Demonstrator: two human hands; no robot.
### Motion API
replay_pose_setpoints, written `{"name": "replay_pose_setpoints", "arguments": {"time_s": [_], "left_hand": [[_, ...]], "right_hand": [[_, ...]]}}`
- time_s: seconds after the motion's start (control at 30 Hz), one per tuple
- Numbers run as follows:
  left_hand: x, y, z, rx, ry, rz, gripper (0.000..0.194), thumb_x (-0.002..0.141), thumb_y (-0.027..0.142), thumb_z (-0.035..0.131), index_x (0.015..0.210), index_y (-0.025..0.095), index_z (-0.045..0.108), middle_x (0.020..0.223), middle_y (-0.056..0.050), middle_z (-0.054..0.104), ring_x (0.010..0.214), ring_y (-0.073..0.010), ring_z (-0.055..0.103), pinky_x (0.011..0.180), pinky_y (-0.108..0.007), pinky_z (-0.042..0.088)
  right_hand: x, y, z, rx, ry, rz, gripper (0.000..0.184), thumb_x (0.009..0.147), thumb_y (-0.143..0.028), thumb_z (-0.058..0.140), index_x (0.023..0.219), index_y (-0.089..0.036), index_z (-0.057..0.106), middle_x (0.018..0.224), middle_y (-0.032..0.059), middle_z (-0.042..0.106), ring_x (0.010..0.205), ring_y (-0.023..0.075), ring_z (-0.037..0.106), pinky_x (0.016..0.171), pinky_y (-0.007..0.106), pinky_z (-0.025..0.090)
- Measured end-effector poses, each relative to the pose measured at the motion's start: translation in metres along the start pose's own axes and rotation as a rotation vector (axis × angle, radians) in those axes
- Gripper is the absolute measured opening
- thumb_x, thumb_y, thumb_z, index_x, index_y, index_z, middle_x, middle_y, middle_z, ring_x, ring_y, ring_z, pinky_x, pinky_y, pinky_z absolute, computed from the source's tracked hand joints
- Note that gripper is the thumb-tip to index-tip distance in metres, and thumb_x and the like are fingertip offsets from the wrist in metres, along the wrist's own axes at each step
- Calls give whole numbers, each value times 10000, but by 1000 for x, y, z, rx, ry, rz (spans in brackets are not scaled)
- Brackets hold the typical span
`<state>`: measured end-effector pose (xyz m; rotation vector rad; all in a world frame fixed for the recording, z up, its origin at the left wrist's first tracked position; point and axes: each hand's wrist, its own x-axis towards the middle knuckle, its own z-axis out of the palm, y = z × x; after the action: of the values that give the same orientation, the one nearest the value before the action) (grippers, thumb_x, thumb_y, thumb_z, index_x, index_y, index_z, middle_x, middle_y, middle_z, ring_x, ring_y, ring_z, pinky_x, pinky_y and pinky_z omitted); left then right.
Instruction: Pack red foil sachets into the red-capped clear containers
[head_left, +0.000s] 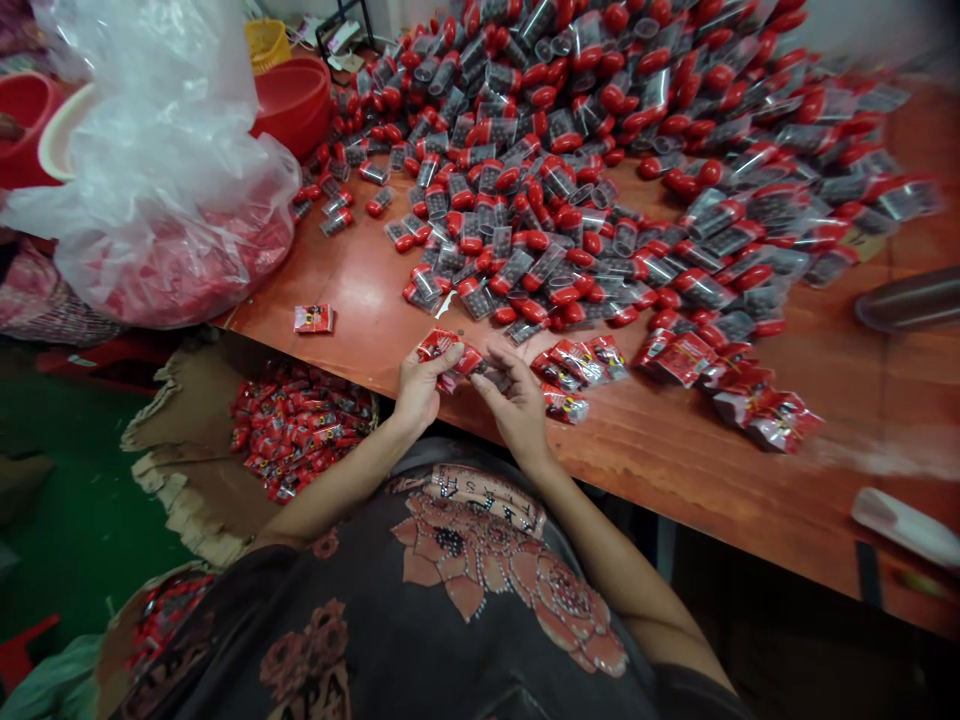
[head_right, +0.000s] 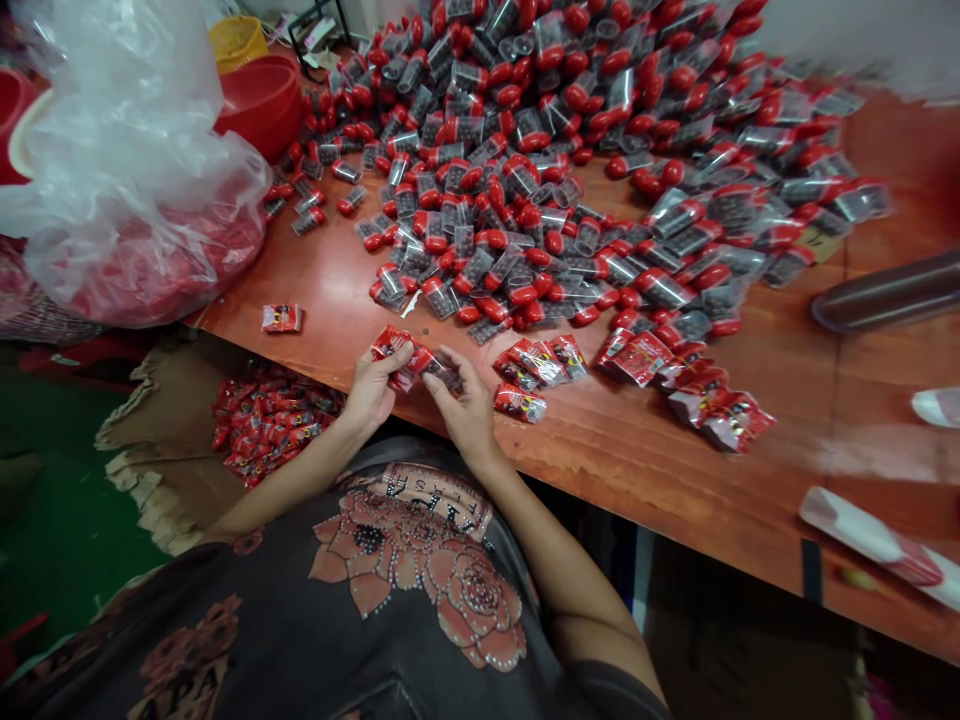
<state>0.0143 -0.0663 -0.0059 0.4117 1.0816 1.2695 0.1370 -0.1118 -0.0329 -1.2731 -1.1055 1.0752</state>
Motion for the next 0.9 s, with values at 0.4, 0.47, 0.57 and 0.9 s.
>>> {"name": "replay_pose_setpoints", "arguments": {"time_s": [0.4, 0.47, 0.57, 0.9], "left_hand": [[-8, 8, -3, 111, -138, 69, 356, 561, 193, 892, 886, 211, 749, 812, 18, 731, 722, -114, 658, 749, -266, 526], [-10, 9, -2, 143, -154, 66, 353, 553, 198, 894, 874, 208, 748, 797, 18, 726, 713, -115, 649, 736, -265, 525], [-13, 8, -1, 194, -145, 50, 294, 548, 222, 893, 794, 196, 736, 778, 4, 723, 698, -129, 640, 712, -278, 530], [-11, 3, -9, 277, -89, 50, 319, 542, 285, 905, 773, 176, 713, 730, 7, 701, 551, -90, 547, 491, -220, 438]], "right_hand": [[0, -13, -12, -94, 50, -128, 237, 816, -303, 724, 1045, -360, 745, 977, 14, 627, 933, 190, 631, 853, 397, 561], [-1, -13, -9, -72, 71, -135, 232, 818, -295, 724, 1041, -356, 743, 967, 12, 622, 928, 186, 631, 853, 393, 562], [-2, -10, -2, 4, 107, -46, 251, 804, -306, 729, 1054, -317, 709, 998, 19, 651, 967, 196, 648, 917, 411, 561], [-1, -7, 2, 219, 167, 124, 292, 718, -297, 781, 990, -265, 679, 1018, 23, 708, 960, 198, 688, 958, 425, 564]]}}
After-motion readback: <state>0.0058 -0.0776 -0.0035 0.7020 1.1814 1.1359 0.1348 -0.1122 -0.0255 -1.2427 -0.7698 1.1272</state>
